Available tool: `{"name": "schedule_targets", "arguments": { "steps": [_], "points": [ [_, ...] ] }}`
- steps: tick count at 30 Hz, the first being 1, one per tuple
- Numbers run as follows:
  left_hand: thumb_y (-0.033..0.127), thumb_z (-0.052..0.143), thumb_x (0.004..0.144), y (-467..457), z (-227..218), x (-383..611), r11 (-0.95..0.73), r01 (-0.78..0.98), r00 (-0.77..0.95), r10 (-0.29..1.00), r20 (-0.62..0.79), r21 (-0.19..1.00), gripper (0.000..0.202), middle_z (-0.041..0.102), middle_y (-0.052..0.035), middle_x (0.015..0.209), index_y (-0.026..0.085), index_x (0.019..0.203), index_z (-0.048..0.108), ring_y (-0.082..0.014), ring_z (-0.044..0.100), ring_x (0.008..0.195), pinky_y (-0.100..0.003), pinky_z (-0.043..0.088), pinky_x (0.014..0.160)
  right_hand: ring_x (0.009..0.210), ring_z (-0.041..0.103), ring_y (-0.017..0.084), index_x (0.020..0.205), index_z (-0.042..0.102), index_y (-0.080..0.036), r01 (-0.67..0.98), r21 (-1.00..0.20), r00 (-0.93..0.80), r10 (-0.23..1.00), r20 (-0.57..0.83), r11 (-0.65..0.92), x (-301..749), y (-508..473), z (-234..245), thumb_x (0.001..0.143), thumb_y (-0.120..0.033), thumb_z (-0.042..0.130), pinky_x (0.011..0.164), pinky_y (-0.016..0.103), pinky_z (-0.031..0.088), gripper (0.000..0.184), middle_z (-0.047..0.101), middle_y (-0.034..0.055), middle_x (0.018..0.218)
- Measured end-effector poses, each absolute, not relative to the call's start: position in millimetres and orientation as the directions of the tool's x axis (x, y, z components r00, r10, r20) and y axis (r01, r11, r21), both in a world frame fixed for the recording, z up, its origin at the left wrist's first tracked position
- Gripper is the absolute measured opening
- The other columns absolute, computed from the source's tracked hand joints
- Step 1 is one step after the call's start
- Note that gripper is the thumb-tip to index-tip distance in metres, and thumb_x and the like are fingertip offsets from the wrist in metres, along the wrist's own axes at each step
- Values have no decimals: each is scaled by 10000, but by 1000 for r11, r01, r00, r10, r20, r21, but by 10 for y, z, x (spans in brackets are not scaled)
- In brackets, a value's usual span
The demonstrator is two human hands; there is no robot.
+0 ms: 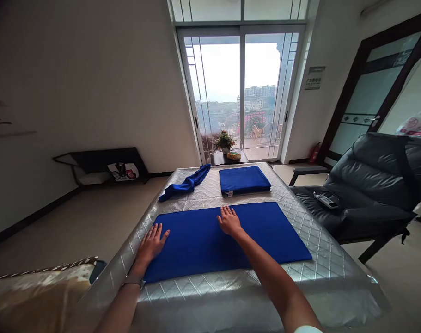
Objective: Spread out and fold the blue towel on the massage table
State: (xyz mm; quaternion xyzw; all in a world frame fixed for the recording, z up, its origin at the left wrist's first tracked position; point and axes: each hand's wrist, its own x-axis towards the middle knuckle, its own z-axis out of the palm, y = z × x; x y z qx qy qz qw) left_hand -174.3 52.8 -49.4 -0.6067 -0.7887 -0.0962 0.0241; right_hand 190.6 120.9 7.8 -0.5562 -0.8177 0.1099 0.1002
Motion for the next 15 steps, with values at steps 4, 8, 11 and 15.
{"name": "schedule_targets", "arguments": {
  "steps": [4,8,11,15],
  "points": [
    [566,267,1005,509,-465,-1751,229,966,-245,960,138,120,773,297,-177,1653,49,1577,325,-299,271,1543,-492,211,1266,1574,146,215,1613,264,-61,887,-299,-369,929,1,352,1804,1301,-43,1053,-539,131,1274,405,76,748,220,134,1689],
    [564,266,1009,508,-464,-1767,232,965,-247,960,129,124,765,282,-167,1660,61,1583,317,-301,265,1545,-501,208,1268,1575,137,201,1627,243,-109,916,-246,-335,942,-30,318,2281,1372,-125,1046,-549,156,1276,406,69,734,192,90,1702],
    [572,263,1008,518,-487,-1776,236,963,-252,960,120,129,772,270,-168,1666,63,1586,310,-303,254,1549,-492,203,1270,1575,135,198,1631,233,-115,956,-191,-238,970,-54,224,2923,1433,-150,1042,-527,153,1277,405,80,723,178,73,1706],
    [603,227,1006,529,-522,-1778,233,963,-251,958,140,132,788,292,-164,1661,78,1586,319,-301,271,1544,-496,211,1266,1574,141,205,1627,234,-88,993,-114,-33,998,-52,27,3804,1527,-182,1034,-466,178,1277,413,95,705,195,84,1704]
  ]
}}
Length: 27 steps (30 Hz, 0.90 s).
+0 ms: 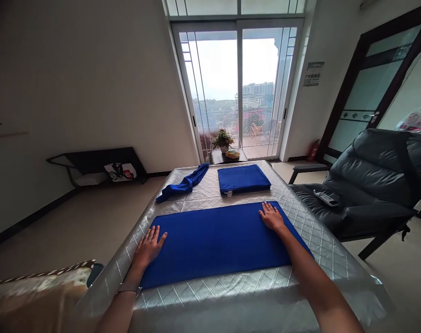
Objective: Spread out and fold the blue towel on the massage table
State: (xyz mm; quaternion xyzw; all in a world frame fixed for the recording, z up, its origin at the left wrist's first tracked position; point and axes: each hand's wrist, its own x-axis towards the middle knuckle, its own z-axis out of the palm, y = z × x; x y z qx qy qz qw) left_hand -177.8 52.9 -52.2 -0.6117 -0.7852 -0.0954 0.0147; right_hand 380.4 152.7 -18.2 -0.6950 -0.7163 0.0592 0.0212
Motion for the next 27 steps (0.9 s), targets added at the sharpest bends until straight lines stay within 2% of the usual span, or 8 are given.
{"name": "schedule_targets", "arguments": {
  "steps": [3,8,12,15,18,20,23,27],
  "points": [
    [603,209,1008,523,-529,-1800,236,965,-250,960,127,113,791,282,-164,1666,77,1592,301,-295,259,1548,-496,204,1266,1574,144,209,1621,234,-56,994,-97,51,998,-31,-53,4178,1579,-228,1028,-464,186,1275,401,111,722,195,111,1703],
    [567,186,1020,537,-479,-1857,248,967,-251,967,43,64,760,264,-168,1669,78,1591,300,-304,263,1546,-541,196,1257,1570,168,218,1614,244,-35,994,-89,68,998,3,-68,4239,1605,-316,1027,-455,184,1274,389,119,724,209,126,1699],
    [594,234,1015,702,-342,-1493,304,949,-313,939,146,79,789,238,-218,1666,50,1578,327,-351,249,1544,-561,216,1245,1570,170,223,1612,254,-35,992,-105,65,998,21,-63,4215,1613,-348,1026,-457,191,1275,392,118,726,220,129,1696],
    [592,195,1026,923,-213,-826,126,985,-145,976,165,121,769,231,-189,1677,84,1590,316,-322,224,1556,-515,231,1251,1568,177,223,1612,268,-49,990,-123,71,997,25,-68,4229,1619,-350,1024,-454,209,1275,393,119,715,232,131,1693],
    [606,142,1031,1144,-137,-56,-133,977,120,989,85,169,751,264,-117,1681,149,1604,303,-246,202,1567,-451,199,1273,1569,171,219,1610,279,-60,990,-125,72,997,27,-68,4234,1616,-339,1024,-446,220,1275,392,121,705,232,128,1694],
    [599,133,1034,1256,-135,351,-214,958,209,977,46,191,744,264,-104,1682,153,1603,306,-232,200,1568,-444,178,1281,1570,167,217,1611,277,-59,991,-120,71,997,28,-67,4229,1609,-329,1025,-447,216,1274,390,123,705,232,125,1695],
    [582,128,1037,1354,-188,649,-226,952,221,974,48,209,729,285,-102,1676,160,1597,325,-233,221,1562,-453,179,1283,1569,172,213,1611,274,-60,992,-110,71,997,30,-67,4222,1600,-321,1025,-449,206,1273,386,131,707,230,119,1696],
    [598,149,1029,1392,-261,434,-137,971,122,989,84,196,723,300,-99,1671,189,1594,342,-243,235,1559,-480,175,1280,1566,185,222,1606,277,-43,993,-104,68,997,39,-64,4228,1610,-332,1021,-444,200,1274,398,142,714,237,127,1692]
  ]
}}
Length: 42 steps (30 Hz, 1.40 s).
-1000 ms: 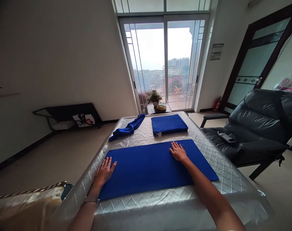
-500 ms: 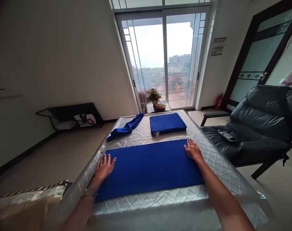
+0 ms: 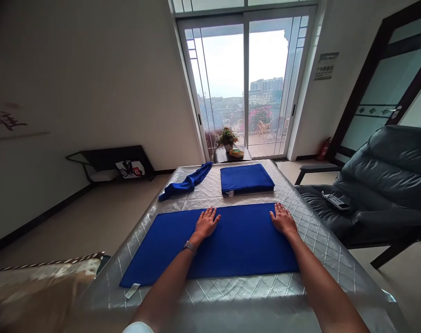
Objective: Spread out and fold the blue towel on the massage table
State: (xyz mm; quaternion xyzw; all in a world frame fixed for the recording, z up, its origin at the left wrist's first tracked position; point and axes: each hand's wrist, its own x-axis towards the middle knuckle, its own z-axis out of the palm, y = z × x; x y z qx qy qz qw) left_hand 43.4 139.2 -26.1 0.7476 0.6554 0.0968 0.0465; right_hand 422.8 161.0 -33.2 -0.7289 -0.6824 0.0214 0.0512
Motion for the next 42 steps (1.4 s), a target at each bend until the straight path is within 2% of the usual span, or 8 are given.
{"name": "schedule_targets", "arguments": {
  "steps": [6,12,21,28,33,35,37,42],
  "points": [
    [613,160,1024,1320,-283,-685,77,988,-82,996,30,134,735,239,-100,1692,192,1614,279,-247,202,1568,-487,150,1278,1567,181,220,1607,277,-46,992,-116,63,997,40,-58,4249,1632,-359,1018,-459,186,1275,395,130,725,228,123,1695],
    [595,196,1028,1201,-327,-1707,216,973,-219,975,31,78,694,234,-108,1694,232,1612,281,-281,222,1562,-532,200,1253,1568,180,218,1603,290,-51,992,-115,60,997,49,-54,4249,1629,-369,1017,-450,198,1274,400,138,715,238,133,1690],
    [611,243,1015,1240,-477,-1996,221,970,-232,966,115,99,708,267,-121,1683,223,1604,305,-292,242,1555,-518,222,1248,1567,180,201,1611,293,-93,994,-72,87,995,40,-84,4241,1653,-374,1022,-446,202,1272,387,141,692,241,104,1693],
    [568,316,1010,1231,-465,-1977,203,973,-219,962,164,109,669,358,-120,1644,206,1566,402,-300,284,1539,-512,259,1239,1553,233,224,1600,321,-88,997,31,72,997,17,-72,4173,1598,-248,1013,-408,220,1259,417,187,676,272,114,1678],
    [533,304,1021,1188,-381,-1916,206,973,-222,960,173,107,646,360,-133,1642,195,1561,409,-282,311,1530,-480,245,1247,1500,350,341,1506,467,3,971,139,184,979,84,-194,3886,1572,-8,958,-269,335,1252,536,143,626,421,234,1578],
    [528,319,1016,1187,-385,-1906,217,970,-233,956,179,108,634,371,-117,1639,216,1559,416,-276,316,1528,-484,247,1247,1492,362,351,1490,492,5,983,110,132,981,138,-148,3634,1547,58,923,-201,370,1251,531,148,615,449,248,1554],
    [525,336,1010,1195,-400,-1908,215,971,-232,955,183,106,630,378,-111,1637,227,1558,418,-278,322,1525,-486,250,1246,1493,366,327,1509,490,-50,998,56,10,987,159,-19,3299,1505,88,922,-196,380,1251,507,172,614,460,213,1558],
    [534,305,1015,1194,-406,-1924,206,973,-222,958,182,104,638,401,-125,1625,216,1554,426,-293,344,1514,-499,268,1237,1540,274,248,1563,423,-116,938,-166,-295,952,85,305,2415,1389,45,1020,-393,285,1264,426,180,625,360,127,1637]
  ]
}}
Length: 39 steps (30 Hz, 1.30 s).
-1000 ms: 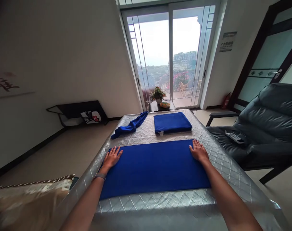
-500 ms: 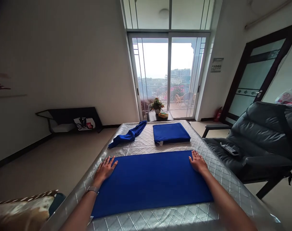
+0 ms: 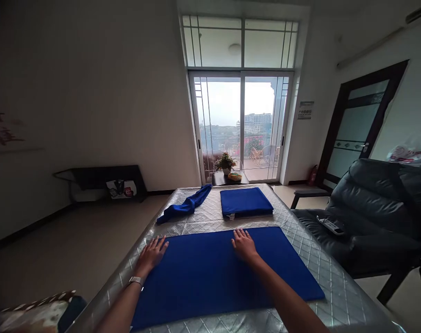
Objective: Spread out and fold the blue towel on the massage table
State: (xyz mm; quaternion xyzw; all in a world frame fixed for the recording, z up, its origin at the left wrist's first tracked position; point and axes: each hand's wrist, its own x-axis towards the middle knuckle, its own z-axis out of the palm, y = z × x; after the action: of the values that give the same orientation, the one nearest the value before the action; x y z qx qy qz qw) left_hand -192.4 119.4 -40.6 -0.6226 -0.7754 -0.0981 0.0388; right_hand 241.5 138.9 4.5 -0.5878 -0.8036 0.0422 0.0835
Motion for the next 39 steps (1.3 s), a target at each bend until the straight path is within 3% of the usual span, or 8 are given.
{"name": "schedule_targets", "arguments": {
  "steps": [6,11,18,25,28,31,34,39],
  "points": [
    [489,314,1024,1168,-381,-1931,198,977,-208,960,186,76,604,410,-119,1619,218,1550,434,-282,353,1510,-486,290,1229,1569,163,206,1618,311,-186,871,-302,-404,915,11,389,2166,1401,-69,1039,-510,214,1275,416,108,670,247,73,1686],
    [477,281,1035,1200,-411,-1954,207,974,-220,962,159,97,605,375,-130,1637,205,1557,420,-290,326,1522,-498,267,1237,1572,151,202,1625,288,-188,915,-254,-326,945,-12,313,2853,1514,-166,1030,-521,206,1276,421,107,686,233,58,1694],
    [488,276,1030,1192,-400,-1934,193,976,-207,964,168,100,605,430,-128,1609,220,1550,432,-300,368,1500,-540,297,1214,1571,158,208,1622,258,-99,991,-131,-1,1000,-24,-2,4148,1650,-260,1019,-456,210,1274,414,120,702,217,100,1699],
    [370,301,1000,1096,-241,-1780,160,987,-148,929,339,-8,586,423,-146,1611,158,1509,498,-315,322,1520,-552,225,1246,1575,135,204,1631,227,-105,987,-154,37,999,-24,-40,4222,1652,-288,1022,-469,189,1275,398,108,710,196,93,1707],
    [301,229,1013,1118,-96,-1422,144,988,-154,939,308,54,589,506,-163,1549,112,1508,487,-292,402,1480,-511,279,1235,1574,138,201,1630,234,-113,987,-153,42,999,-19,-44,4211,1667,-319,1024,-463,203,1276,399,102,700,201,90,1706],
    [254,166,1029,1180,-16,-758,-13,992,-14,978,206,128,600,514,-185,1538,54,1513,459,-248,424,1470,-418,306,1233,1574,140,198,1625,255,-118,985,-169,44,999,-1,-43,4224,1675,-347,1022,-458,209,1276,398,102,694,206,89,1704],
    [374,238,1052,1257,-59,-30,-235,967,216,962,168,102,569,437,-108,1606,161,1528,468,-217,328,1524,-397,228,1271,1574,145,203,1624,259,-117,980,-194,43,999,14,-40,4226,1664,-341,1017,-457,216,1277,405,109,697,218,92,1701],
    [502,220,1055,1341,-185,524,-260,957,247,963,110,128,621,321,-105,1662,209,1580,374,-241,249,1552,-465,205,1276,1573,148,200,1626,249,-104,986,-163,42,999,-7,-43,4215,1640,-295,1020,-455,212,1276,390,109,701,212,86,1702]
  ]
}}
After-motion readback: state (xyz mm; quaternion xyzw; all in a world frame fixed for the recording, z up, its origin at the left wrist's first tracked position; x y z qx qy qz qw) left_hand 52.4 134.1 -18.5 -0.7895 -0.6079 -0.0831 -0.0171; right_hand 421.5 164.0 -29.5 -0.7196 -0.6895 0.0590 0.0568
